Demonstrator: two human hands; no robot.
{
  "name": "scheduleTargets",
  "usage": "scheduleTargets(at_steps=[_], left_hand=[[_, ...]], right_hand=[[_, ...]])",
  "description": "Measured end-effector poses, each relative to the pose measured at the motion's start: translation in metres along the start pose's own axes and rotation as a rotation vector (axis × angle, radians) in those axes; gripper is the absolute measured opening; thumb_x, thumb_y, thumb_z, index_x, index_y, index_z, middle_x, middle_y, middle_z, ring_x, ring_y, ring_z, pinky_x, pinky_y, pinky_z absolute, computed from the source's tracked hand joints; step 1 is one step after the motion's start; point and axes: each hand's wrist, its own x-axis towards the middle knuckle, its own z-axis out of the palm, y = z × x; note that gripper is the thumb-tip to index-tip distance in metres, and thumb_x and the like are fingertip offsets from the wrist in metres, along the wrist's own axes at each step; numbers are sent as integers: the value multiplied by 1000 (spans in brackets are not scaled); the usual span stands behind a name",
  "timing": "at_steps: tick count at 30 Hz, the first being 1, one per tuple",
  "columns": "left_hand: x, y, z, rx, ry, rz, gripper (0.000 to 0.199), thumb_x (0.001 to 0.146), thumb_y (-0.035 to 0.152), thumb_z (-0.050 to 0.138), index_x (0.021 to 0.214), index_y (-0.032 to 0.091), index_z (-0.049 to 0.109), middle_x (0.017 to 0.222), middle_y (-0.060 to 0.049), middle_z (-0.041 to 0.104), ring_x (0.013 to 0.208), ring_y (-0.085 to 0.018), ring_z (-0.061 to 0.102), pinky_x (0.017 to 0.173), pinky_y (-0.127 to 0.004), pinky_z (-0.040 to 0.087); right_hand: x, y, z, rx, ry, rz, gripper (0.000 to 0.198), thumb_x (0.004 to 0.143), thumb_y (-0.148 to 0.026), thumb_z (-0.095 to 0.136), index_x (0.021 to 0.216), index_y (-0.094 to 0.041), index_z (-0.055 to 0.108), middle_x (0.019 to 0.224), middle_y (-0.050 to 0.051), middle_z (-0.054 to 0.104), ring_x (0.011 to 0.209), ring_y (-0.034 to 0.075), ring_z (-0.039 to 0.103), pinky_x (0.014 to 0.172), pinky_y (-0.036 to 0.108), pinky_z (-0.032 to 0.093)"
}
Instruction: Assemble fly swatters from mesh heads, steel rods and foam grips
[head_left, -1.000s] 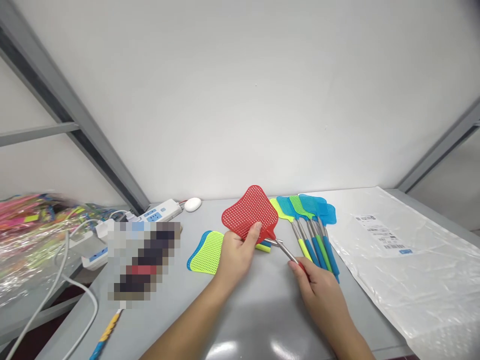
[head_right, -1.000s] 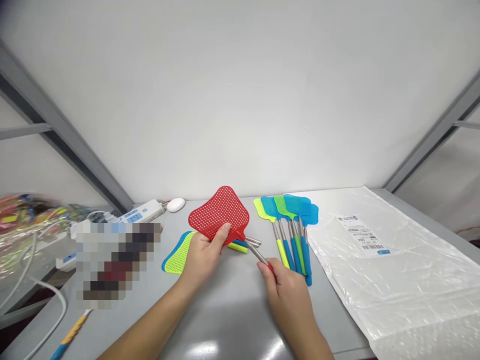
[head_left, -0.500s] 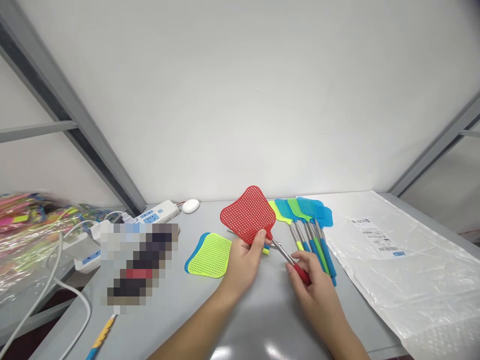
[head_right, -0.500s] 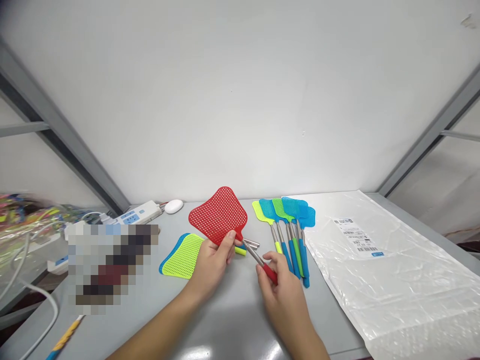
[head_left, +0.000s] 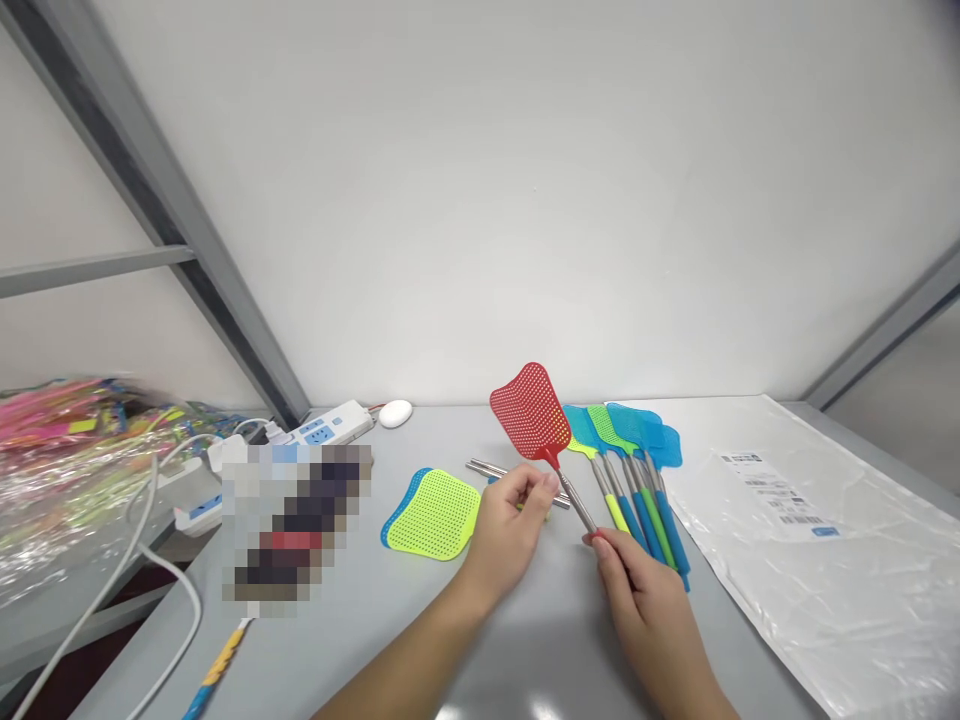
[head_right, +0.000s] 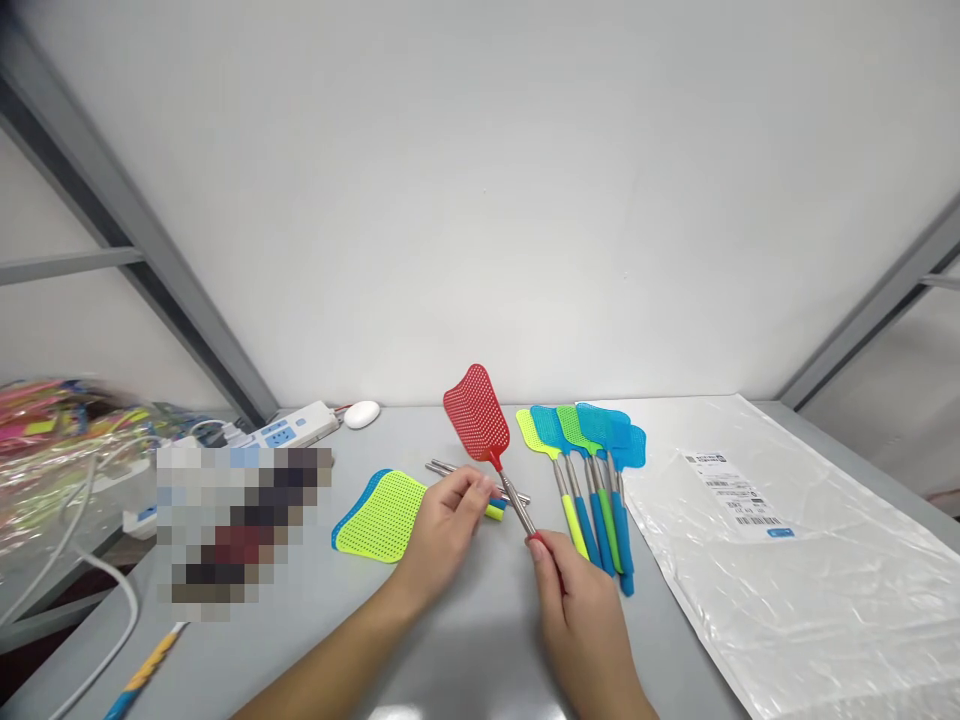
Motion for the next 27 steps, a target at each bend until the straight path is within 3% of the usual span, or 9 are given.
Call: scheduleTargets(at_steps=[4, 7, 18, 22, 27], left_hand=[[-4, -1, 3, 164, -52, 89, 35, 93, 43, 47, 73, 18, 62, 70, 0, 63, 68, -15, 55, 63, -24, 37], [-5, -2, 4, 268, -109, 151, 36, 95, 39, 43, 73, 19, 62, 66, 0, 59, 63, -14, 53, 61, -25, 36], [-3, -10, 3, 572, -295, 354, 39, 98, 34, 35, 61, 20, 37, 58, 3, 40, 57, -14, 37, 60, -29, 29], [-4, -10, 2, 597, -346, 389, 37, 97, 31, 36, 62, 20, 40, 58, 3, 41, 58, -13, 39, 62, -29, 30], [-4, -13, 1, 598, -370, 415, 35, 97, 30, 36, 64, 19, 41, 60, 3, 43, 59, -12, 40, 63, -29, 30]], right_hand=[[0, 2, 2, 10, 152, 32, 31, 93, -41, 44, 106, -20, 63, 101, 10, 71, 87, 22, 68, 72, 28, 53], [1, 4, -2, -28, 219, 68, 37, 92, -36, 43, 123, -19, 54, 112, 11, 68, 95, 22, 67, 76, 30, 54], [35, 13, -51, -321, 182, 276, 33, 90, -30, 40, 117, -18, 55, 105, 11, 67, 88, 24, 65, 70, 32, 48], [48, 14, -51, -406, 156, 293, 28, 90, -27, 39, 110, -17, 58, 95, 10, 67, 84, 23, 63, 68, 31, 43], [60, 12, -40, -445, 134, 276, 24, 91, -20, 38, 105, -15, 57, 102, 12, 62, 94, 23, 60, 75, 30, 42]])
